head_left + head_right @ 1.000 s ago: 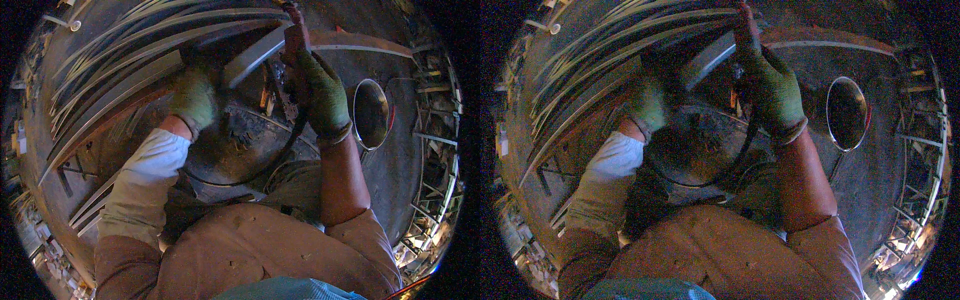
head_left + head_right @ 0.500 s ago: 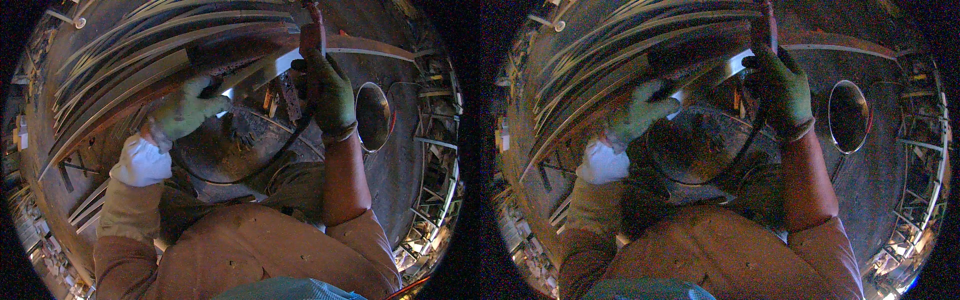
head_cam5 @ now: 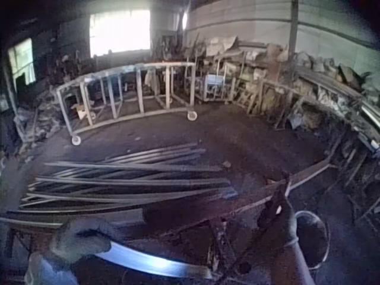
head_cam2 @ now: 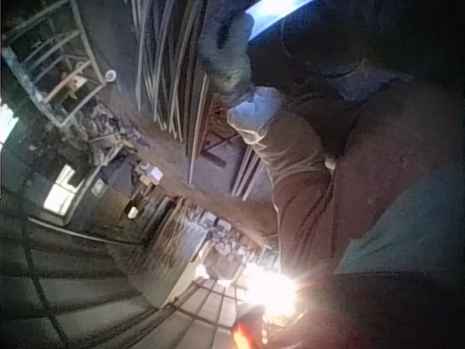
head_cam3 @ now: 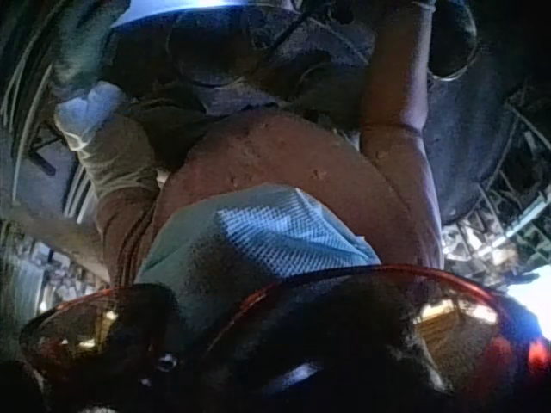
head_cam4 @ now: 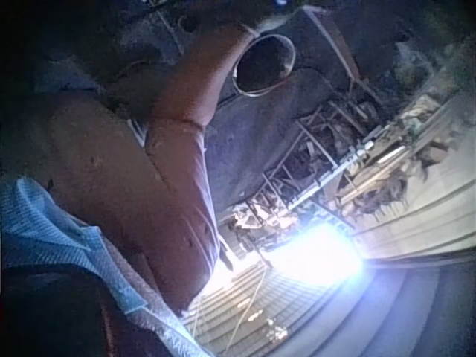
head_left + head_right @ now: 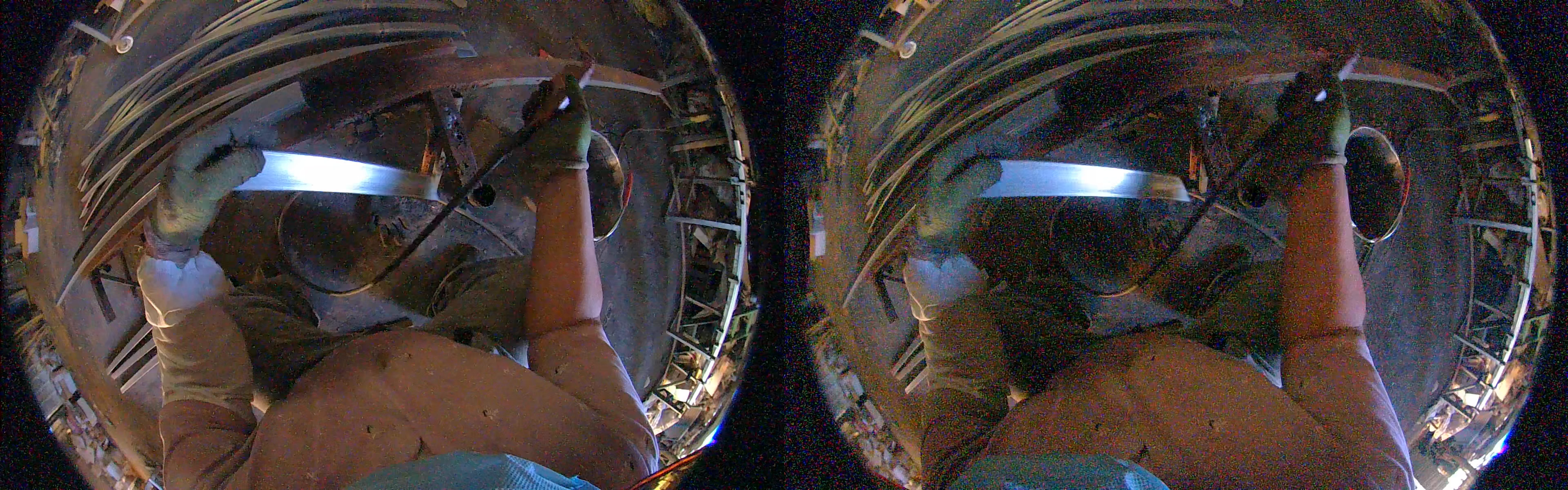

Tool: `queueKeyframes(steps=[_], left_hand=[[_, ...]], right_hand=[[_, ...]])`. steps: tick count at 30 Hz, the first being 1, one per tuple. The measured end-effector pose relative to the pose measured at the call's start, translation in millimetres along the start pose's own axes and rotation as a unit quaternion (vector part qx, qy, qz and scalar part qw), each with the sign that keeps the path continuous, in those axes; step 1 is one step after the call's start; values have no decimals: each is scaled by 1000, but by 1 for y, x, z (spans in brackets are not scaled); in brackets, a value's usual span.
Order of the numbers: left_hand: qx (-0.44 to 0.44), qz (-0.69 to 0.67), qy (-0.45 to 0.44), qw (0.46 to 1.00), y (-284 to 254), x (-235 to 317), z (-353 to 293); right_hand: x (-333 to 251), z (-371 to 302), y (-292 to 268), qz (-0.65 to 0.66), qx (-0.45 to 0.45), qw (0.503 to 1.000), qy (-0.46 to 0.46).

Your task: The person welds curved metal frame sections using a welding torch, producing bright sparks. They reposition the frame pieces between welds and continue joining the components in a workshop setting.

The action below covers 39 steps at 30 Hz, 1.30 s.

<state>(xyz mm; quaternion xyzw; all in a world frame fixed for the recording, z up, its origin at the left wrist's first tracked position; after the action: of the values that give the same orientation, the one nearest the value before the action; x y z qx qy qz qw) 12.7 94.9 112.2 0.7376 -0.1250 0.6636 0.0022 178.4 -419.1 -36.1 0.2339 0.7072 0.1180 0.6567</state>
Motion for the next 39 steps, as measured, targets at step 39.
queueKeyframes(steps=[39], left_hand=[[334,94,-238,907,-145,-303,-290]], right_hand=[[24,-57,65,-317,-179,930,48]])
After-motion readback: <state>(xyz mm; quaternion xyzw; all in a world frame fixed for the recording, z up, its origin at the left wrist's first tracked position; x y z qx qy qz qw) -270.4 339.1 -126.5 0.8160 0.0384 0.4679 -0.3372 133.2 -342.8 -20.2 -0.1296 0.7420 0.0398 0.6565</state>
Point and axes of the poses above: each hand's wrist, its own z-axis towards the middle knuckle, its own y-axis out of the palm, x = y × z, the point moved 6 cm from there along z, towards the middle knuckle, and after that the axes turned 10 degrees about -z, right-handed, at the moved point
